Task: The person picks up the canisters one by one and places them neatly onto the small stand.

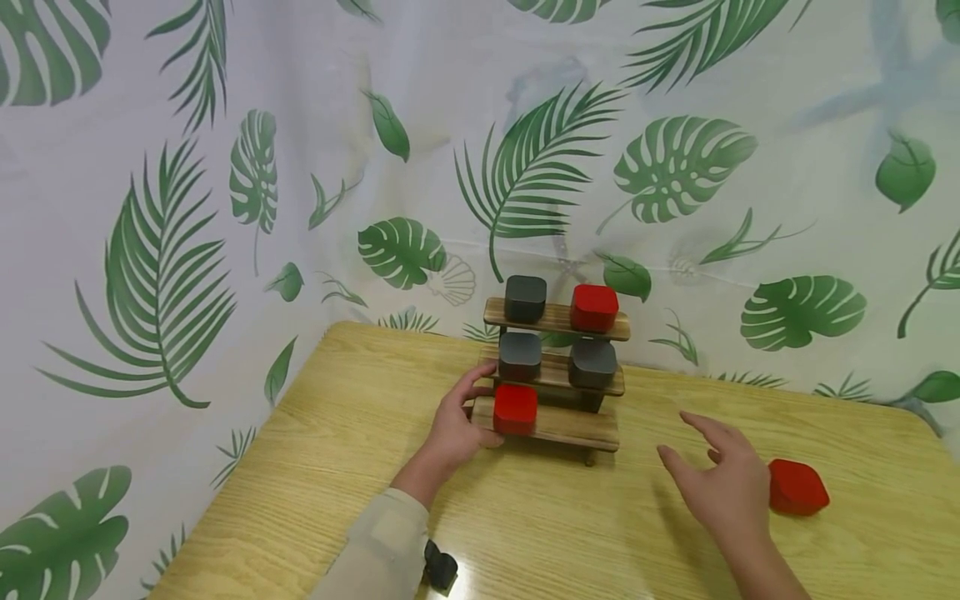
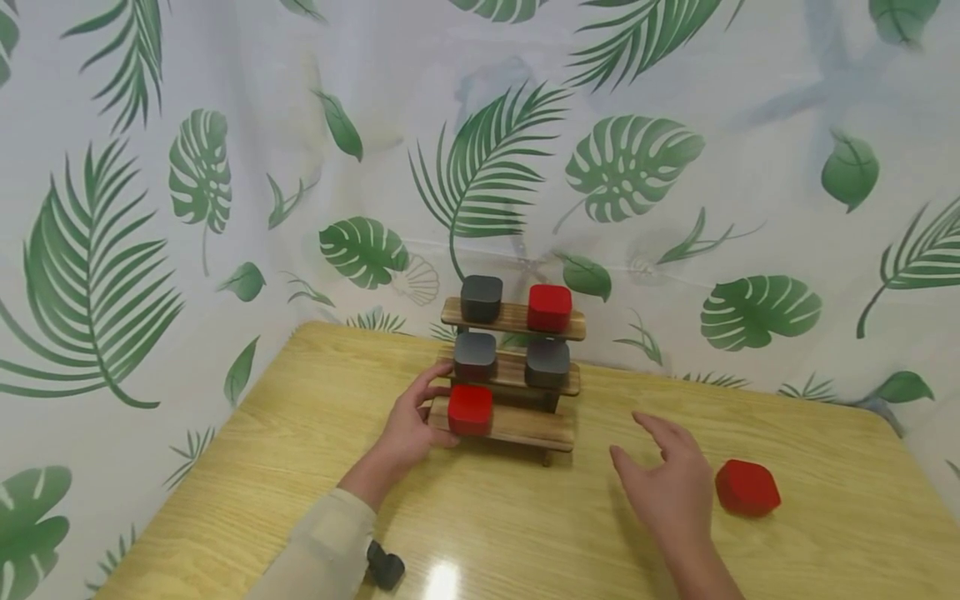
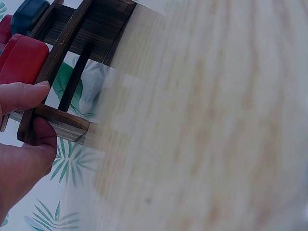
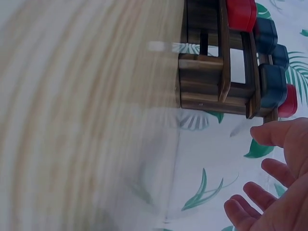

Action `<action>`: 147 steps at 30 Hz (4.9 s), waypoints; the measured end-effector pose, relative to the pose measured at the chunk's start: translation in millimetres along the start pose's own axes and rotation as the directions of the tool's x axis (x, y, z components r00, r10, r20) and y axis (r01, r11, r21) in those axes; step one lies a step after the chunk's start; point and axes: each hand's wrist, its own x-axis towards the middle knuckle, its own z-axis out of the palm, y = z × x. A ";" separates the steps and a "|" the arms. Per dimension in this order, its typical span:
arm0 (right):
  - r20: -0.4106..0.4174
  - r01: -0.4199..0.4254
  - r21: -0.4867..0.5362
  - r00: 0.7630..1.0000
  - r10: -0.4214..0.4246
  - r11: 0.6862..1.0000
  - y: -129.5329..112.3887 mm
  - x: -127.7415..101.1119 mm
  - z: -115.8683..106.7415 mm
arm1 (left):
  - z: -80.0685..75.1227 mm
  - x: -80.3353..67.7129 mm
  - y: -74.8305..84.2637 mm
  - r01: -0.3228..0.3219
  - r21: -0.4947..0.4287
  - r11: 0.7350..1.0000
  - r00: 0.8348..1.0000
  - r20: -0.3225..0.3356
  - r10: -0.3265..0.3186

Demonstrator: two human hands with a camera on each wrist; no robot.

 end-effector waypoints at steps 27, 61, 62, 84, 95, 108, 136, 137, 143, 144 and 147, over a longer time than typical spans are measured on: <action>-0.020 -0.129 -0.103 0.992 0.127 0.986 31.6 3.1 -22.4 | 0.2 -0.1 -1.0 0.000 -0.016 1.000 1.000 0.001 0.000; 0.067 -0.274 -0.222 0.953 0.295 0.936 77.0 14.8 -57.1 | -1.1 0.2 -1.0 0.015 -0.027 1.000 1.000 0.013 -0.015; 0.069 -0.280 -0.228 0.951 0.302 0.932 78.5 15.4 -57.8 | -1.2 0.3 -1.0 0.016 -0.029 0.999 1.000 0.012 -0.016; 0.174 -0.354 -0.278 0.896 0.409 0.893 104.4 23.0 -66.1 | -2.3 0.2 -0.5 0.014 -0.008 1.000 1.000 0.007 -0.013; 0.236 -0.404 -0.296 0.847 0.476 0.866 106.6 22.0 -69.1 | -1.8 -0.6 0.7 0.029 -0.012 1.000 1.000 0.007 -0.029; 0.301 -0.341 -0.336 0.845 0.443 0.878 111.3 21.5 -72.5 | 0.1 -12.5 26.7 0.023 -0.015 1.000 1.000 0.015 -0.023; 0.276 -0.403 -0.198 0.852 0.445 0.894 87.4 16.1 -63.5 | -2.1 0.2 -0.8 0.019 -0.025 1.000 1.000 0.011 -0.019; 0.274 -0.398 -0.195 0.856 0.439 0.897 85.4 15.8 -62.8 | -2.1 0.1 -0.8 0.018 -0.021 1.000 1.000 0.011 -0.018; 0.269 -0.345 -0.194 0.882 0.388 0.918 76.8 13.9 -57.9 | -2.1 -0.2 0.6 0.015 -0.015 1.000 1.000 0.013 -0.015; 0.266 -0.335 -0.191 0.887 0.378 0.922 75.9 13.5 -56.9 | -2.1 0.0 0.5 0.016 -0.017 1.000 1.000 0.014 -0.015; 0.258 -0.311 -0.172 0.902 0.348 0.935 72.1 12.1 -53.6 | -2.2 1.1 -0.7 0.018 -0.021 1.000 1.000 0.015 -0.018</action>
